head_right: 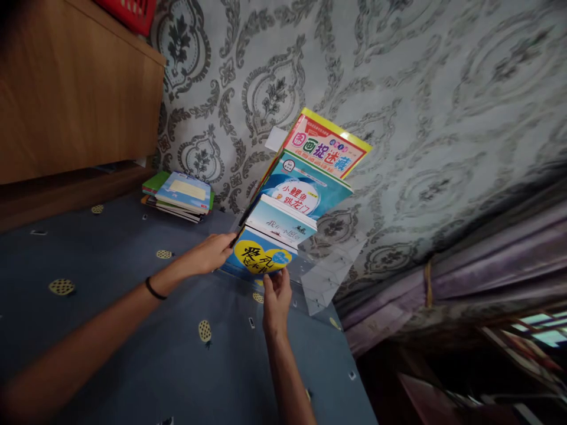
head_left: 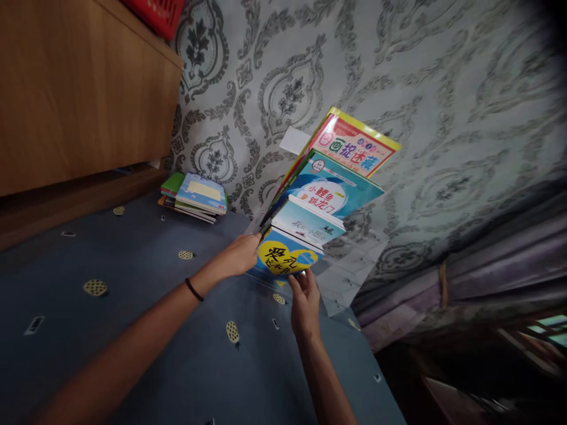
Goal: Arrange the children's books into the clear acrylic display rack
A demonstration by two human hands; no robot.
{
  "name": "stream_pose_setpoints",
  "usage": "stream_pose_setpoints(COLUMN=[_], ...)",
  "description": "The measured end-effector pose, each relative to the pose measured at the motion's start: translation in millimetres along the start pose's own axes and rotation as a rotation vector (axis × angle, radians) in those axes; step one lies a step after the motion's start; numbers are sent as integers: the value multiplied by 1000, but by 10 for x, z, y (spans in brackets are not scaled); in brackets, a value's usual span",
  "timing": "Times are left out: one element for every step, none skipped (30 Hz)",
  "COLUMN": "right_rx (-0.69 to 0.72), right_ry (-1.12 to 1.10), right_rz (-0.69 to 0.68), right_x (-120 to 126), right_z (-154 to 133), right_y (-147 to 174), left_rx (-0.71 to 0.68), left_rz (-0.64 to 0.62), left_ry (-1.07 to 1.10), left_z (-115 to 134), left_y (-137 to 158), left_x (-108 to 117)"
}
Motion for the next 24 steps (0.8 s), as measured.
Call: stream_pose_setpoints(right_rx=[-1, 1, 3, 5, 4, 2, -2, -5, -7, -8, -7, -5, -1, 4, 11, 18, 25, 31, 34, 35, 37, 39, 44, 52], right_ry=[9, 17, 23, 28, 30, 31, 31, 33, 38, 44, 52, 56, 55, 49, 42, 35, 27, 20, 14, 9, 5, 3, 7, 20], right_rz=[8, 12, 13, 13, 15, 21, 27, 31, 30, 26, 21, 16, 11, 10, 11, 11, 10, 9, 8, 3, -5, -14, -21, -28], right_x=[9, 15, 19, 22, 25, 29, 34, 39, 41, 43, 44, 43, 40, 38, 35, 31, 25, 20, 16, 10, 4, 0, -2, 0], right_z=[9, 19, 28, 36, 44, 49, 53, 56, 56, 56, 54, 52, 48, 43, 36, 28, 19, 12, 7, 6, 10, 17, 29, 46], right_y=[-3, -7, -11, -14, -16, -18, -19, -19, -19, -19, -19, -18, -16, -13, -10, -7, -4, -1, 2, 4, 7, 10, 13, 17], left_rx=[4, 7, 7, 4, -1, -10, -21, -29, -33, -31, -25, -12, 1, 11, 17, 20, 19, 15, 10, 5, 1, -2, -1, 2], left_rz=[-4, -8, -10, -10, -7, -4, 2, 5, 8, 9, 8, 6, 4, 3, 5, 10, 16, 21, 23, 23, 22, 20, 18, 19], left_ry=[-4, -3, 2, 9, 15, 21, 25, 28, 30, 30, 27, 18, 3, -13, -28, -39, -44, -44, -42, -41, -39, -37, -35, -33], left_z=[-3, -9, -15, -22, -29, -34, -34, -32, -27, -20, -11, -2, 7, 15, 22, 26, 27, 26, 23, 17, 12, 8, 5, 4], left_y=[0, -1, -4, -8, -13, -18, -22, -24, -24, -23, -21, -18, -14, -11, -9, -7, -6, -5, -5, -6, -6, -7, -7, -6], left_x=[0, -4, -8, -14, -19, -23, -23, -22, -18, -14, -9, -5, -2, -1, 0, -1, -2, -4, -7, -11, -13, -14, -13, -10])
Point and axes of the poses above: each hand's wrist, its own y-axis away from the middle knuckle, its own x-axis out of the back of the hand, z = x × y, the point moved 5 cm from there along -y, towards the middle knuckle, and after that the axes turned 5 degrees about x, right-handed, at the moved point
